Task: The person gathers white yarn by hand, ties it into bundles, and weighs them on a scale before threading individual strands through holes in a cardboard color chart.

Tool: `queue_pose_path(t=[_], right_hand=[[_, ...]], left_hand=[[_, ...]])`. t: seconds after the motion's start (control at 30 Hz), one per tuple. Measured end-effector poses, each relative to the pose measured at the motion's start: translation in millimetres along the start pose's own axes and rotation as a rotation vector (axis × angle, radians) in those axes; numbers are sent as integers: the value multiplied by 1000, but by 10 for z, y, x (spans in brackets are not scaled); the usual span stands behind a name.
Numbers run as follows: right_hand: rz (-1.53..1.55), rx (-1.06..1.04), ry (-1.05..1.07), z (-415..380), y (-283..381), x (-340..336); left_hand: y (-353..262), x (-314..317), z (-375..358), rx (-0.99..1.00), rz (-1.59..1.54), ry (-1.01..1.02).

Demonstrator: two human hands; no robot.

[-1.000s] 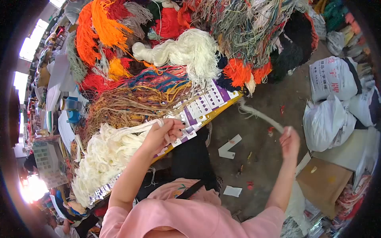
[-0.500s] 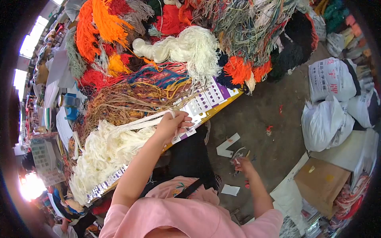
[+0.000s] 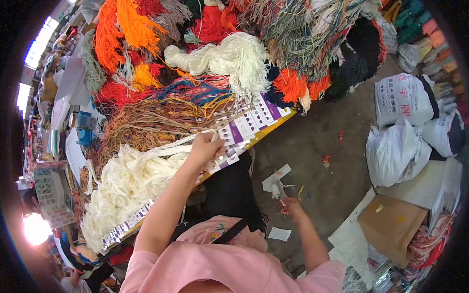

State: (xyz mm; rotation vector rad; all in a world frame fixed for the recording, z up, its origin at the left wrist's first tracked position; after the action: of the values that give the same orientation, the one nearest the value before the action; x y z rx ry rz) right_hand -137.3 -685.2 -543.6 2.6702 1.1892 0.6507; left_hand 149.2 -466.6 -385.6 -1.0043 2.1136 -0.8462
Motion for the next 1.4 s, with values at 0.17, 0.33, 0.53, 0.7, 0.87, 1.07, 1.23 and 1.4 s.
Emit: queue_pose_path(t=[0.17, 0.33, 0.53, 0.7, 0.87, 1.07, 1.23, 1.4], right_hand=[[-26, 42, -16, 58, -93, -43], [37, 25, -225, -343, 185, 229], [254, -1034, -836, -1094, 2103, -1614], [-7, -1597, -249, -2033, 3386, 781], [-412, -1104, 175, -1144, 2491, 2609], [-803, -1282, 268, -449, 1532, 2847], [-744, -1369, 160, -470, 1525, 2735], [-707, -1403, 140, -374, 1625, 2668]], left_hand=[[158, -153, -83, -68, 49, -2], [62, -120, -133, -12, 91, -5], [-87, -137, -178, 52, 185, -26], [-23, -33, -65, 83, 151, -80], [16, -3, -61, 112, 140, -89], [52, -24, -29, 164, 151, -109], [83, -22, 2, 128, 124, -64], [59, -32, -44, 145, 116, -63]])
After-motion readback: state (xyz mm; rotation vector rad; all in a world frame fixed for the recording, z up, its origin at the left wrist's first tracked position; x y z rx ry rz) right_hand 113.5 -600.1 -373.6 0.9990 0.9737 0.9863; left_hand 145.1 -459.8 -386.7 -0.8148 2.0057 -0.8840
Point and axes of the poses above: each hand's wrist, its own z-axis towards the middle knuckle, its own x-axis out of the palm, y = z × x, the point moved 3 cm from there along z, towards the middle knuckle, and after that the axes turned 15 degrees about z, right-handed, at the moved point
